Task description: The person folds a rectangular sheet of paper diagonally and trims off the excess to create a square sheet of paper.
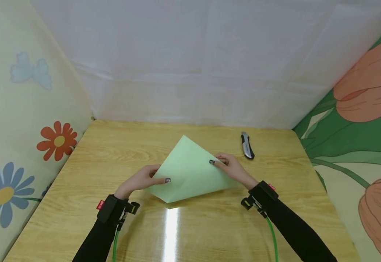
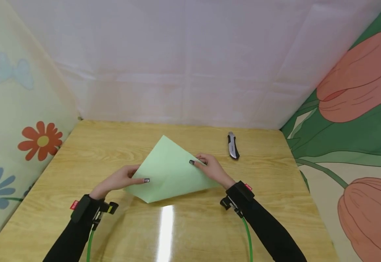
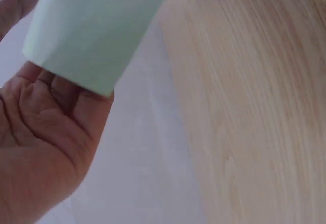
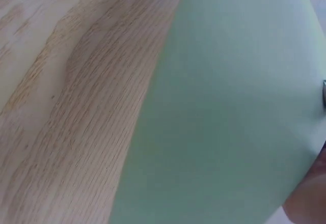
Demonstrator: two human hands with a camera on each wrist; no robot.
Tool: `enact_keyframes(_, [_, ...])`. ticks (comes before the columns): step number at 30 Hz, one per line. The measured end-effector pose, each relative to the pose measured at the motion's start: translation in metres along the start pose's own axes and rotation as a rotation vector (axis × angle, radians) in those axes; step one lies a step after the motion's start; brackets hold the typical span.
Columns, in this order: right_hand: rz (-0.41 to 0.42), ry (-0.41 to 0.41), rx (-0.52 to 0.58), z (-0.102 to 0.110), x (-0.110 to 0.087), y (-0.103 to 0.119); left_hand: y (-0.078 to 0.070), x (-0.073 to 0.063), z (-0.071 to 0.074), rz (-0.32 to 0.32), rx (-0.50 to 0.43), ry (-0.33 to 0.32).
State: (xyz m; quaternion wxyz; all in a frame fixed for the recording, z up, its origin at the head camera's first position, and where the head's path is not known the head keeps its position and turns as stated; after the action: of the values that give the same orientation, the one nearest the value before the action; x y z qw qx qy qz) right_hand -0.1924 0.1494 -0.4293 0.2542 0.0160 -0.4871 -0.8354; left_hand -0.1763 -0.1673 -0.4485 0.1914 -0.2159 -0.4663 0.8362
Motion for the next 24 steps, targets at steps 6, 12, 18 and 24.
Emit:
enact_keyframes(6, [-0.006, -0.017, 0.011, 0.004, -0.003, -0.005, -0.018, -0.001, -0.007, -0.011, 0.173, -0.074])
enact_keyframes(12, [0.026, -0.079, -0.003, 0.012, -0.009, 0.000, -0.018, -0.005, -0.005, 0.034, 0.186, -0.167])
enact_keyframes(18, [0.102, -0.051, -0.045, 0.017, -0.011, 0.004, -0.025, -0.015, -0.002, -0.064, 0.206, -0.184])
enact_keyframes(24, [0.107, -0.046, -0.055, 0.016, -0.012, 0.004, -0.038, -0.025, -0.010, -0.111, 0.240, 0.007])
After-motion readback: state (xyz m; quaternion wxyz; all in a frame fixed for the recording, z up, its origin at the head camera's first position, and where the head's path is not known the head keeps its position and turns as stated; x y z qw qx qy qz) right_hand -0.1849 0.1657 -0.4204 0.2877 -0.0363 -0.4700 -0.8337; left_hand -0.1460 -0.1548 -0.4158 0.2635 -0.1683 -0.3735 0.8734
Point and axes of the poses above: each hand's wrist, its own x-axis towards the middle knuckle, its own z-axis out of the back of the hand, y = z × x, the point moved 1 cm from there along x, towards the middle knuckle, and after that the axes turned 10 degrees about z, right-handed, at the moved point
